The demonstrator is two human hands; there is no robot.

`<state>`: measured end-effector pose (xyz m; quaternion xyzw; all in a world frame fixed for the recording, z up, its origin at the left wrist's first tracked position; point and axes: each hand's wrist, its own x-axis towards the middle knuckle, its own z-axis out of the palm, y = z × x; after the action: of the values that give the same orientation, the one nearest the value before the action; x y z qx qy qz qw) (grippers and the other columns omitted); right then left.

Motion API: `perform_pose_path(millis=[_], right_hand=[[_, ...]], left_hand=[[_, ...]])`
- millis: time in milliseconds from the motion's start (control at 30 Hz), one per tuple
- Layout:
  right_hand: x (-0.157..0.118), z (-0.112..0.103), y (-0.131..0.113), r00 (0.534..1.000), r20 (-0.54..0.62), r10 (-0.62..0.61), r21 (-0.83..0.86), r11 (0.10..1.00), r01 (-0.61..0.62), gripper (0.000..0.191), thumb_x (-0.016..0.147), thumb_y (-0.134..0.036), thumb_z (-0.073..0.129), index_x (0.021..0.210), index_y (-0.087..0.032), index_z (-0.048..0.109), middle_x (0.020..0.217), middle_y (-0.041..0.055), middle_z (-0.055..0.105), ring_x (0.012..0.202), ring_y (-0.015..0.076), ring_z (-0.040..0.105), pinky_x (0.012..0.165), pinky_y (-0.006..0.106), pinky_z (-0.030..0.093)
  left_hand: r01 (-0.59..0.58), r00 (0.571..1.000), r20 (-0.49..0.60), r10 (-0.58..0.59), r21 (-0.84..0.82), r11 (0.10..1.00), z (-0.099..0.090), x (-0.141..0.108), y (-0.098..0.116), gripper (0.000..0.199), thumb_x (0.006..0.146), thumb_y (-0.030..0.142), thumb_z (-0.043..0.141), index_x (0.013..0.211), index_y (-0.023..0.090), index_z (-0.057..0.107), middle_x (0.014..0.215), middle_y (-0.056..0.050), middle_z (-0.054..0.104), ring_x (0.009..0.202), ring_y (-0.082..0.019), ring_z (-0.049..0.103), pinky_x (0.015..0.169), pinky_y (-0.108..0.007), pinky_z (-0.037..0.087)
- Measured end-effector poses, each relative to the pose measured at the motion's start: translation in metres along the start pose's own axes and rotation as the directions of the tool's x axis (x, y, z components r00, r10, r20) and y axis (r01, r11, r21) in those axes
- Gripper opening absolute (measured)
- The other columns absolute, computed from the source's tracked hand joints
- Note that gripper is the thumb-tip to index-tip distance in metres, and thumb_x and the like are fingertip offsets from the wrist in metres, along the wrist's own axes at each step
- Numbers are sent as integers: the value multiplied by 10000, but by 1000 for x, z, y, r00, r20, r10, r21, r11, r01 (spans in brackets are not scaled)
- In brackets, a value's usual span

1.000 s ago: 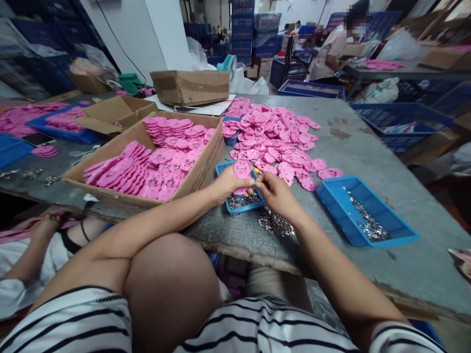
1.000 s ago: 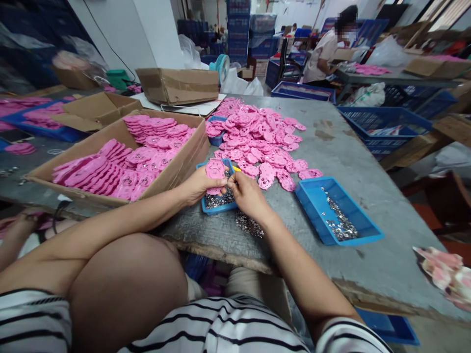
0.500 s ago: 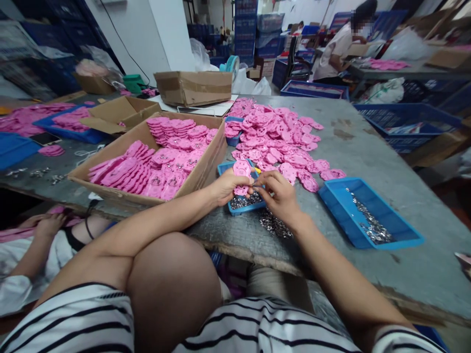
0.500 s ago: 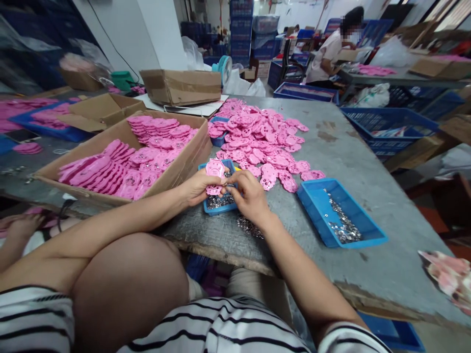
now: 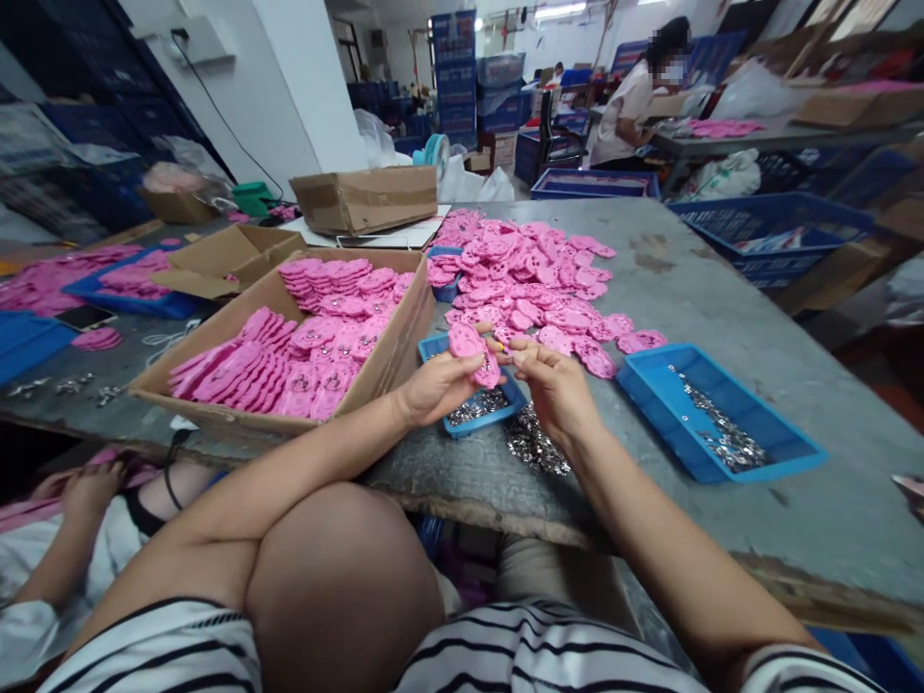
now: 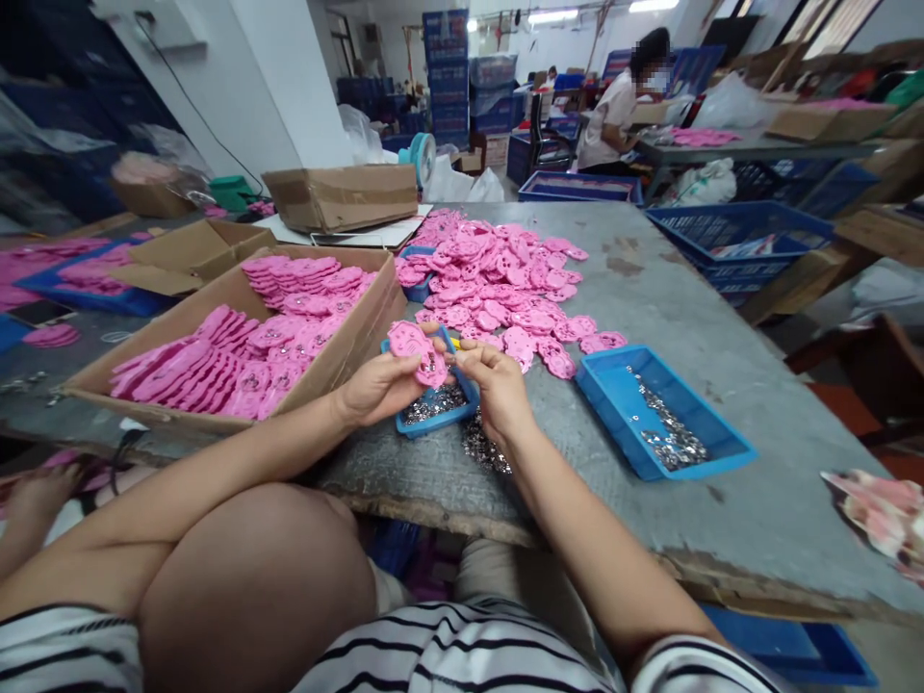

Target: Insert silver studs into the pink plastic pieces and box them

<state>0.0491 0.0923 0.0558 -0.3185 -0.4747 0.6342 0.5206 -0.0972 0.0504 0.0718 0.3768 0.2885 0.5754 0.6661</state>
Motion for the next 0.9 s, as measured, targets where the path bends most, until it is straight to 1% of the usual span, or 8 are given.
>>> perform_pose_path(millis=[67, 133, 200, 300, 433, 600, 733, 900], right_hand=[[-5, 2, -4, 1000, 16, 11, 36, 999, -11, 224, 545, -309, 780, 483, -203, 593, 876, 60, 668, 898, 206, 580, 778, 336, 460], [-12, 5, -7, 999, 36, 27, 51, 998, -29, 231, 558, -314, 772, 476, -203, 587, 908, 70, 673, 931, 219, 578, 798, 350, 456], [-17, 7, -8, 999, 32, 43, 56, 997, -44, 221, 556, -320, 771, 483, -203, 598, 914, 71, 669, 954, 229, 576, 810, 358, 450], [-23, 10, -8, 999, 8, 46, 46, 998, -46, 187, 549, -315, 769, 499, -210, 623, 893, 65, 662, 1049, 252, 555, 901, 382, 414], [-24, 14, -6, 1000, -10, 6, 5, 1000, -6, 199, 567, -333, 770, 507, -220, 618, 819, 58, 656, 1097, 264, 534, 932, 396, 394], [-23, 18, -4, 1000, -9, -16, -26, 1000, 16, 215, 584, -326, 750, 499, -214, 588, 719, 23, 600, 875, 206, 555, 804, 351, 428], [-22, 19, -1, 1000, -16, -25, -34, 999, 24, 160, 593, -296, 724, 514, -214, 612, 730, 22, 587, 846, 191, 536, 794, 341, 421], [-22, 20, 2, 1000, -12, -26, -46, 999, 26, 141, 622, -282, 706, 555, -207, 607, 768, 26, 583, 846, 189, 530, 797, 348, 416]], left_hand=[[-63, 998, 8, 62, 87, 994, 1, -1, 0, 518, 594, 252, 819, 1040, 226, 556, 981, -6, 647, 1020, -168, 626, 933, -314, 478], [-158, 987, 44, 153, 195, 968, 0, -2, 0, 550, 551, 287, 861, 1006, 229, 557, 1050, -21, 643, 1088, -182, 600, 1004, -333, 433], [-264, 963, 126, 237, 298, 917, -2, -1, 1, 536, 560, 301, 867, 988, 236, 550, 1112, -38, 640, 1153, -201, 573, 1047, -365, 397], [-368, 925, 252, 286, 394, 842, -5, -1, 3, 483, 616, 290, 843, 981, 242, 529, 1172, -58, 636, 1198, -212, 556, 1061, -395, 376], [-379, 923, 250, 293, 462, 802, -5, -1, 5, 499, 596, 339, 856, 931, 232, 502, 1165, -75, 648, 1190, -222, 565, 1045, -401, 382], [-378, 924, 240, 296, 474, 795, -3, -1, 6, 509, 579, 351, 863, 917, 229, 502, 1147, -75, 657, 1174, -224, 576, 1039, -403, 382], [-375, 926, 221, 305, 483, 791, -2, -1, 5, 510, 573, 369, 862, 894, 231, 490, 1120, -68, 659, 1166, -229, 578, 1028, -408, 392], [-429, 903, 261, 342, 490, 758, -2, -2, 5, 479, 617, 364, 839, 908, 234, 482, 1114, -65, 653, 1163, -223, 578, 1038, -416, 384]])
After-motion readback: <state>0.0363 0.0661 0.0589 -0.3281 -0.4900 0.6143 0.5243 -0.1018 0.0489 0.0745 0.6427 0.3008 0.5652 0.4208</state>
